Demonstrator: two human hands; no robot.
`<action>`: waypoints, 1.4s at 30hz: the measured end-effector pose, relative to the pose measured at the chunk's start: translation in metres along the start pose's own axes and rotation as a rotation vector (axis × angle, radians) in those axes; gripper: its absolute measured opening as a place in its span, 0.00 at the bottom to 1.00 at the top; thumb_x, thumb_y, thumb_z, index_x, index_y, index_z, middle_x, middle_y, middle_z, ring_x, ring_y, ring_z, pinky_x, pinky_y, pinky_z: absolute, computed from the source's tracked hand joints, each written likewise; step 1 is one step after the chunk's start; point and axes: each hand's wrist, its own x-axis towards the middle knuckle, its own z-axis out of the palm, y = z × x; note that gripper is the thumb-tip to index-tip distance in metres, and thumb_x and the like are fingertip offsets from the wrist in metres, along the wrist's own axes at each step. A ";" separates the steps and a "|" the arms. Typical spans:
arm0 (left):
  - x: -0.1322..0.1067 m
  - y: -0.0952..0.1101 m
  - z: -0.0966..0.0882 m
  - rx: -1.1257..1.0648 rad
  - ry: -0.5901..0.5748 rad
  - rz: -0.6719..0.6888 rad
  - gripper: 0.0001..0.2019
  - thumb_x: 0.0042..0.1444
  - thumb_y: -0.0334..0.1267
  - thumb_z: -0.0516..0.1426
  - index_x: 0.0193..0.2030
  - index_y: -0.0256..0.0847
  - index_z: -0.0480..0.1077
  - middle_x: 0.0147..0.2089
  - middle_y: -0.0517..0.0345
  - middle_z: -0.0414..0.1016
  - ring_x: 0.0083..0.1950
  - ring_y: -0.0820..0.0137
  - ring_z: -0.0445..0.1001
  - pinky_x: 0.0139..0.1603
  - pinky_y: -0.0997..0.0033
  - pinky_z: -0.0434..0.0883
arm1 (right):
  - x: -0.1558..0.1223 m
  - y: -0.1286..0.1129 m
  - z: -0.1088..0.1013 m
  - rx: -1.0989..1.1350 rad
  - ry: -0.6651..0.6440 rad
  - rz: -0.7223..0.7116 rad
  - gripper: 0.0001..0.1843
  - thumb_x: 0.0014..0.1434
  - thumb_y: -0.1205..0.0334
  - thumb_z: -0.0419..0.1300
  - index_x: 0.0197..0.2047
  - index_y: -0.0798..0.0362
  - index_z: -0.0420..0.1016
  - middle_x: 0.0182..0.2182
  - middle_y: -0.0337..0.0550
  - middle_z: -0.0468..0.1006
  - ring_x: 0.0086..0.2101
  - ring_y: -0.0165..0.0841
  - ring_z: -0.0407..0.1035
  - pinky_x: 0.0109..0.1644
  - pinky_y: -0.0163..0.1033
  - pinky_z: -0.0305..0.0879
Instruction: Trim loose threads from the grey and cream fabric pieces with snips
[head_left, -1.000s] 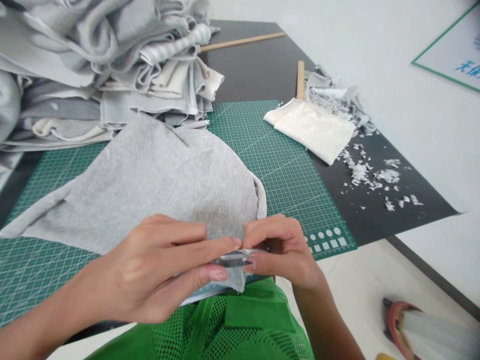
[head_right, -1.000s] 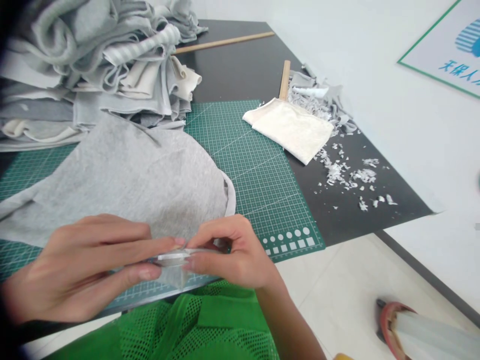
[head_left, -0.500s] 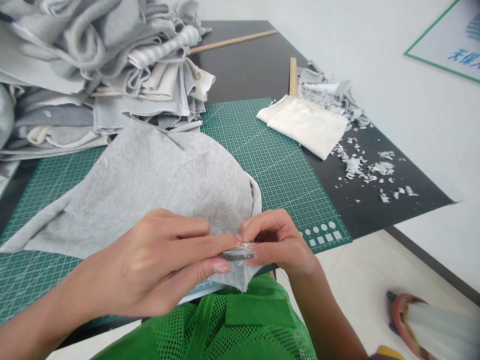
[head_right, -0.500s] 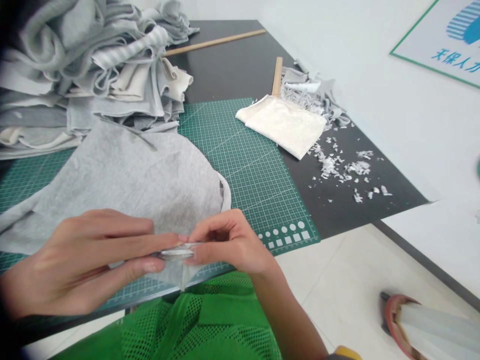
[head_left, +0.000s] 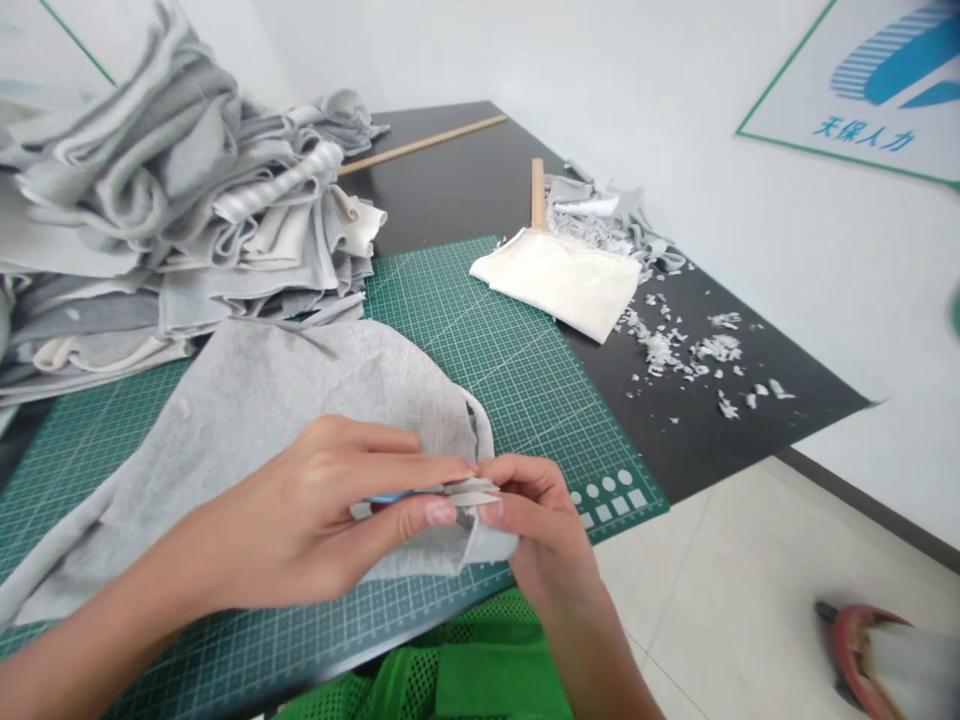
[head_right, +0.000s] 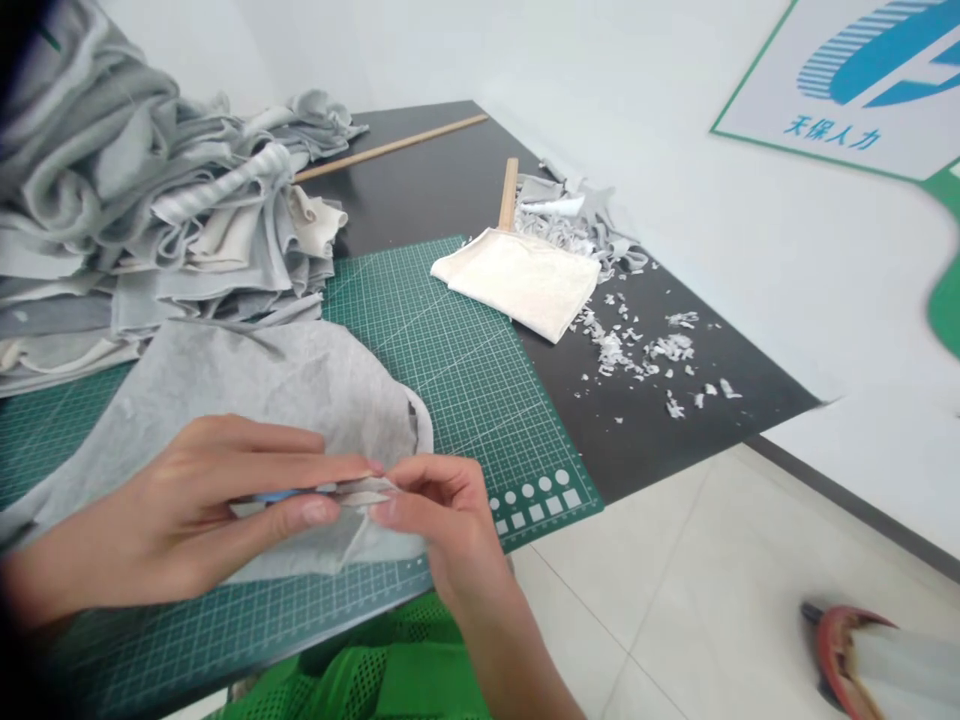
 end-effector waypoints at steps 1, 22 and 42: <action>0.008 -0.002 0.002 -0.022 -0.020 -0.007 0.14 0.67 0.36 0.55 0.58 0.44 0.72 0.28 0.62 0.72 0.25 0.77 0.67 0.25 0.75 0.59 | -0.001 0.001 0.000 0.043 0.068 -0.017 0.07 0.38 0.64 0.74 0.26 0.50 0.84 0.23 0.36 0.81 0.25 0.28 0.69 0.30 0.32 0.64; 0.085 0.003 0.006 0.063 0.093 -0.043 0.13 0.62 0.39 0.60 0.53 0.45 0.77 0.41 0.57 0.83 0.35 0.72 0.79 0.32 0.78 0.72 | 0.002 0.010 -0.003 0.459 0.350 -0.134 0.13 0.45 0.55 0.76 0.32 0.50 0.81 0.30 0.38 0.82 0.31 0.32 0.73 0.38 0.38 0.72; 0.011 -0.012 0.000 0.075 0.008 0.084 0.16 0.67 0.40 0.54 0.60 0.48 0.69 0.29 0.62 0.73 0.23 0.76 0.68 0.23 0.77 0.62 | -0.007 0.013 -0.005 0.035 0.064 -0.200 0.06 0.46 0.58 0.75 0.30 0.45 0.85 0.24 0.37 0.79 0.26 0.29 0.67 0.32 0.35 0.65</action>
